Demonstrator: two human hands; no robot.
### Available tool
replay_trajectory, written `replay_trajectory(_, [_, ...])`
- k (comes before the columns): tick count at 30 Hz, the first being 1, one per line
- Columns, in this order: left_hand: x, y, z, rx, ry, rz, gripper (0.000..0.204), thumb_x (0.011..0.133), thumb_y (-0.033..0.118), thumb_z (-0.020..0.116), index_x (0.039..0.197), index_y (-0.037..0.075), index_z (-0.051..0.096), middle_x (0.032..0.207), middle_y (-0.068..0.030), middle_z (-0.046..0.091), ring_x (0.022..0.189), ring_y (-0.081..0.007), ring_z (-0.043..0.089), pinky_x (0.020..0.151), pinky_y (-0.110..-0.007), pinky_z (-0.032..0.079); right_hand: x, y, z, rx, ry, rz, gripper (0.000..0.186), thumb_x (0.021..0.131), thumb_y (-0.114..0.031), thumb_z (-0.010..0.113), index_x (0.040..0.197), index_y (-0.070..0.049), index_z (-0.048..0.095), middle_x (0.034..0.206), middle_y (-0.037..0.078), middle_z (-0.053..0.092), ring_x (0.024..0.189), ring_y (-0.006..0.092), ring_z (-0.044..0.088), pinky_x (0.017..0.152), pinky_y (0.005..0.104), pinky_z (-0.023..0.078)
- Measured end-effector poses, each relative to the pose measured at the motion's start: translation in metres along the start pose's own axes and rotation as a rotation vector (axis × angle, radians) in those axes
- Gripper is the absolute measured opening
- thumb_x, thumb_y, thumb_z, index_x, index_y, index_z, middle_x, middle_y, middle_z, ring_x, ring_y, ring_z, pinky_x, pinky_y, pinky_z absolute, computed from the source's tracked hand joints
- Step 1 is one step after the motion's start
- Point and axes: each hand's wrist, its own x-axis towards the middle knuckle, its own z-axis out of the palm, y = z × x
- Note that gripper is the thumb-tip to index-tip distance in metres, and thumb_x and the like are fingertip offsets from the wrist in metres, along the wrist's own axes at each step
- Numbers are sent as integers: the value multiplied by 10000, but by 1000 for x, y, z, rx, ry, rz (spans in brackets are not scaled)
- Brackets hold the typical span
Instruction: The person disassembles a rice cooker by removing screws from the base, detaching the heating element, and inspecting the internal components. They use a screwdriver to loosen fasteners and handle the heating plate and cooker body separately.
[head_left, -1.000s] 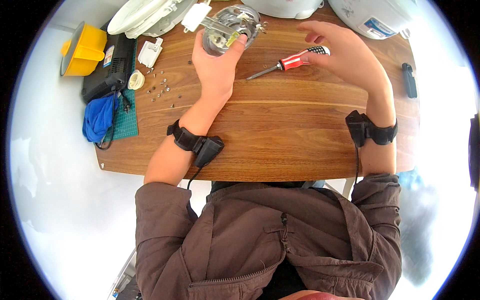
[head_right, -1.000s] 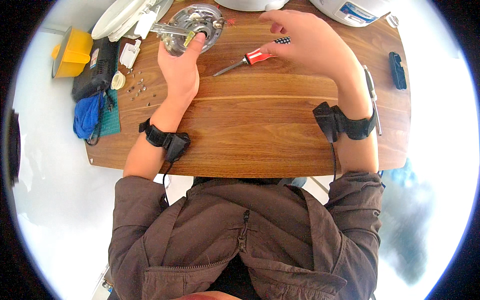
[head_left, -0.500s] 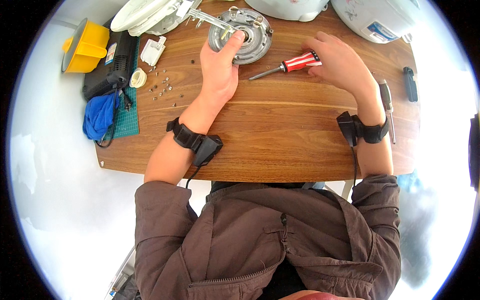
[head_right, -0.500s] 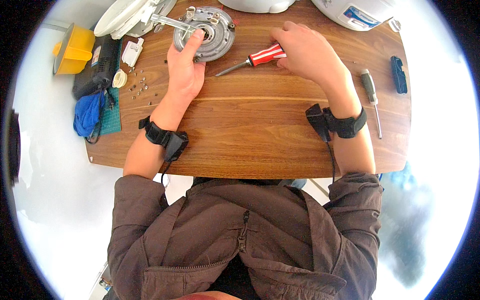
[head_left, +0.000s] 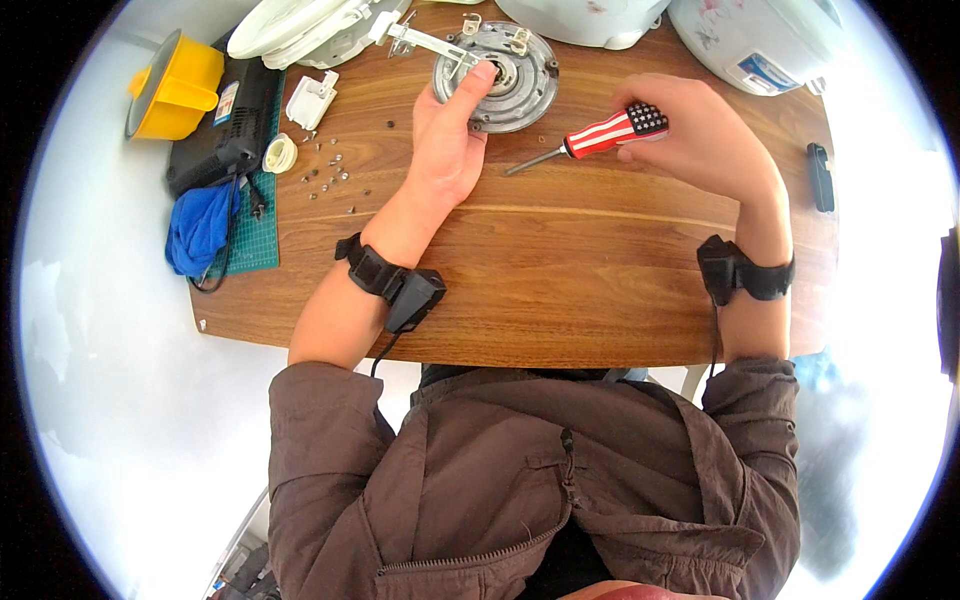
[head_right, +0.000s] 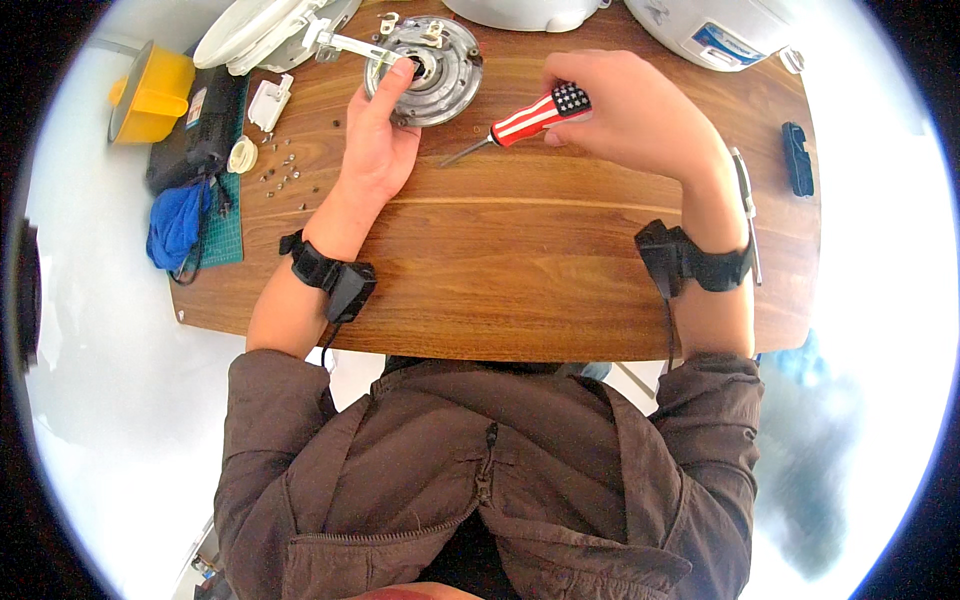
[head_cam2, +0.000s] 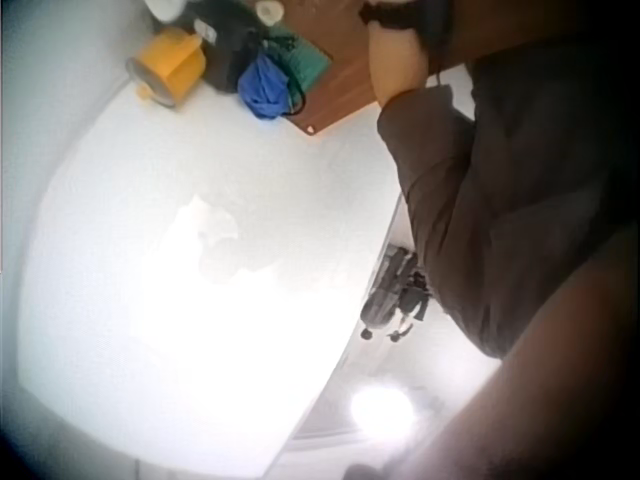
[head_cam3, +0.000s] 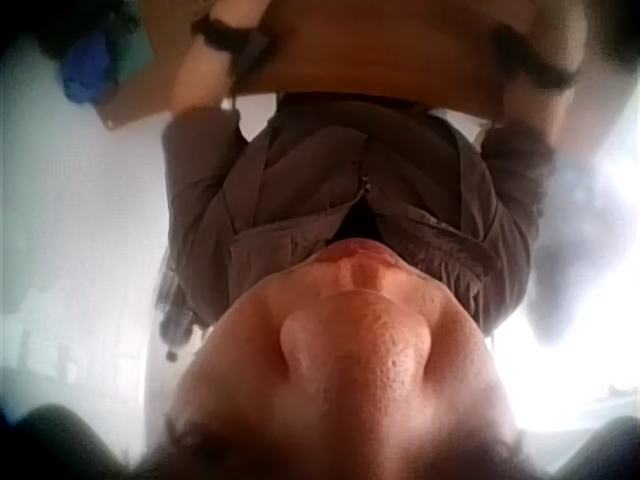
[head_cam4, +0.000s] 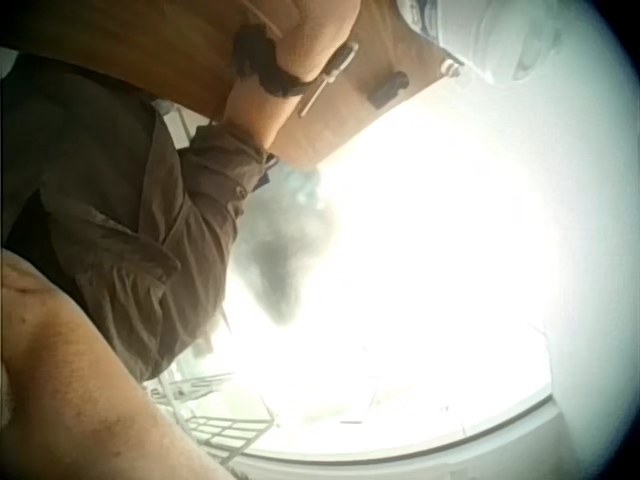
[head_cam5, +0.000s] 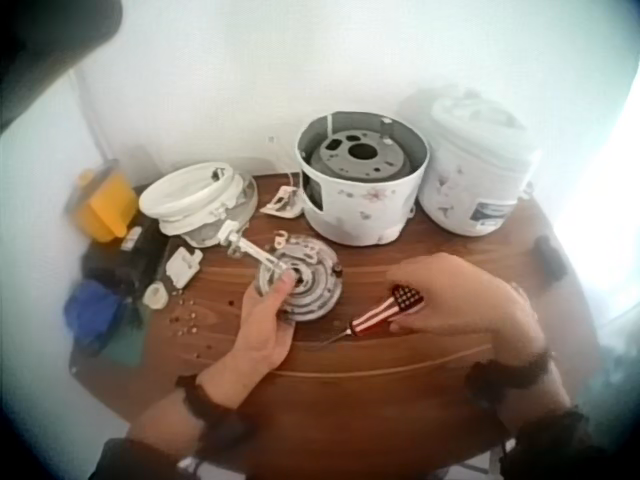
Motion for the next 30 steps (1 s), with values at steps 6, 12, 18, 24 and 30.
replay_trajectory(6, [0, -1, 5, -3, -61, 13, 298, 976, 143, 728, 1235, 44, 618, 1154, -50, 719, 1049, -137, 683, 937, -323, 557, -13, -32, -25, 189, 251, 61, 288, 829, -173, 832, 1057, -68, 690, 902, 28, 679, 805, 144, 640, 702, 292, 519])
replay_trajectory(12, [-2, 0, 3, 17, -71, 16, 324, 976, 156, 731, 1256, 63, 596, 1172, -41, 707, 1067, -140, 678, 945, -326, 557, -20, -48, -29, -104, 515, 47, 330, 847, -245, 868, 1108, -87, 741, 943, 18, 754, 858, 81, 706, 759, 223, 571])
replay_trajectory(18, [-1, 1, 5, -25, -60, -34, 345, 988, 207, 725, 1273, 67, 592, 1197, -36, 701, 1083, -143, 674, 965, -333, 547, -22, -58, -36, -159, 486, 43, 327, 837, -220, 875, 1094, -73, 737, 918, 31, 755, 822, 88, 709, 717, 211, 567])
replay_trajectory(24, [-1, 0, 7, -83, -22, -61, 332, 1018, 251, 671, 1290, 78, 590, 1219, -27, 692, 1125, -157, 655, 994, -357, 527, -24, -67, -35, -176, 461, 44, 305, 824, -188, 876, 1061, -60, 732, 863, 39, 747, 733, 90, 693, 635, 221, 535])
replay_trajectory(30, [3, -5, -4, -93, -31, -67, 357, 1049, 290, 593, 1334, 74, 574, 1280, -51, 671, 1206, -191, 626, 1066, -395, 486, -16, -71, -23, -275, 492, -62, 301, 810, -189, 876, 1042, -64, 731, 866, 49, 742, 708, 132, 696, 613, 239, 530])
